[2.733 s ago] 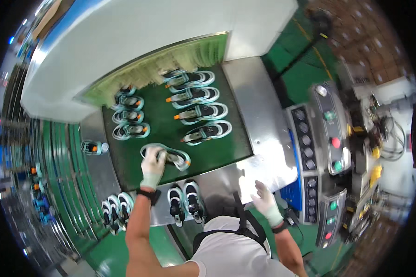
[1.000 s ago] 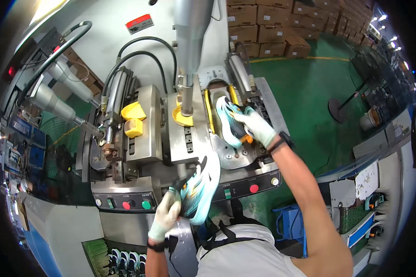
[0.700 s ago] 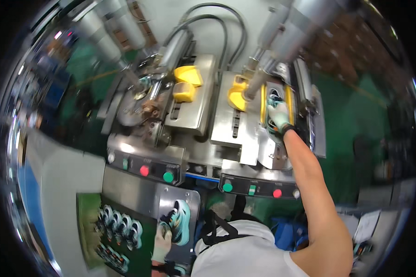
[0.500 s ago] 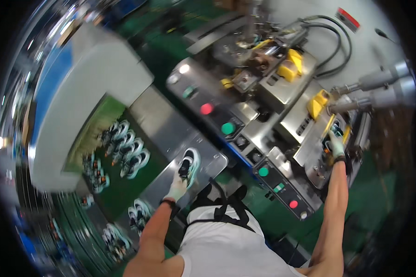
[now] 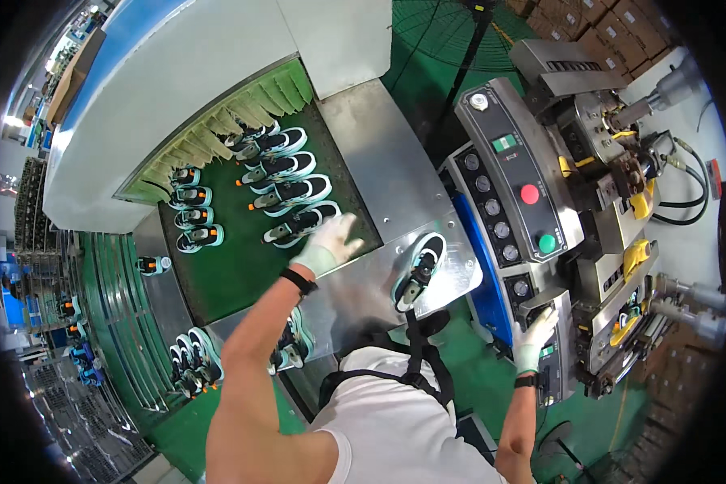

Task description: The person picks up shoes from a table, places them into a machine, and presses buttons. They then remove the shoes from the machine and place them onto a conveyor belt.

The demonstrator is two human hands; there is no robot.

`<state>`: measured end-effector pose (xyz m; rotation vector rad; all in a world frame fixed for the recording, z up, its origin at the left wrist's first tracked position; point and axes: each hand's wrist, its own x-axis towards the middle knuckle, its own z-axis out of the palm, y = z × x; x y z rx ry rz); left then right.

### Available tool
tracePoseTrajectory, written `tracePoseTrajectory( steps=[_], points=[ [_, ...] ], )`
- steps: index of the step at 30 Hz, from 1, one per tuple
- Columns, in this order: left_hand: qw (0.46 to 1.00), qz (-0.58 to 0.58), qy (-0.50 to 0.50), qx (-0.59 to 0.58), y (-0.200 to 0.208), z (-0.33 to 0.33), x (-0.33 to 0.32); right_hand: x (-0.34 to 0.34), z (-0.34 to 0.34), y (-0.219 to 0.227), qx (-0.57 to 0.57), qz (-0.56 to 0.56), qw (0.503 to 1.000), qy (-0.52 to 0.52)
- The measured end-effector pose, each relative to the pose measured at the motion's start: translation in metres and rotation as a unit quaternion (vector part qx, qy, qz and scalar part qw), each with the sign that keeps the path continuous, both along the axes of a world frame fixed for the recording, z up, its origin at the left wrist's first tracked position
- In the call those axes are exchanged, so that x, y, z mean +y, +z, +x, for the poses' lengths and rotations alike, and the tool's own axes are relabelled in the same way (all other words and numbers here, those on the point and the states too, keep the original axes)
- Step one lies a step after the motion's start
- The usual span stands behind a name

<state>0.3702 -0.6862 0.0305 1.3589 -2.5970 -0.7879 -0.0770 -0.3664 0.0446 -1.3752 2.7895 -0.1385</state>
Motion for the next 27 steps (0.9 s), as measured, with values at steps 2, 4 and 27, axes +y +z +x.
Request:
tracePoseTrajectory(
  steps=[2,4,27],
  points=[
    [0.995,-0.019,0.038,-0.09,-0.001,0.037,-0.042,0.01,0.005,0.008,-0.034,-0.067,0.997,0.033],
    [0.981,-0.033,0.057,-0.182,-0.015,0.061,-0.059,0.014,0.028,0.023,-0.1,-0.085,0.991,0.012],
    [0.665,0.589,-0.067,0.454,0.129,-0.149,0.048,-0.091,0.117,0.084,-0.95,-0.12,0.283,0.048]
  ],
)
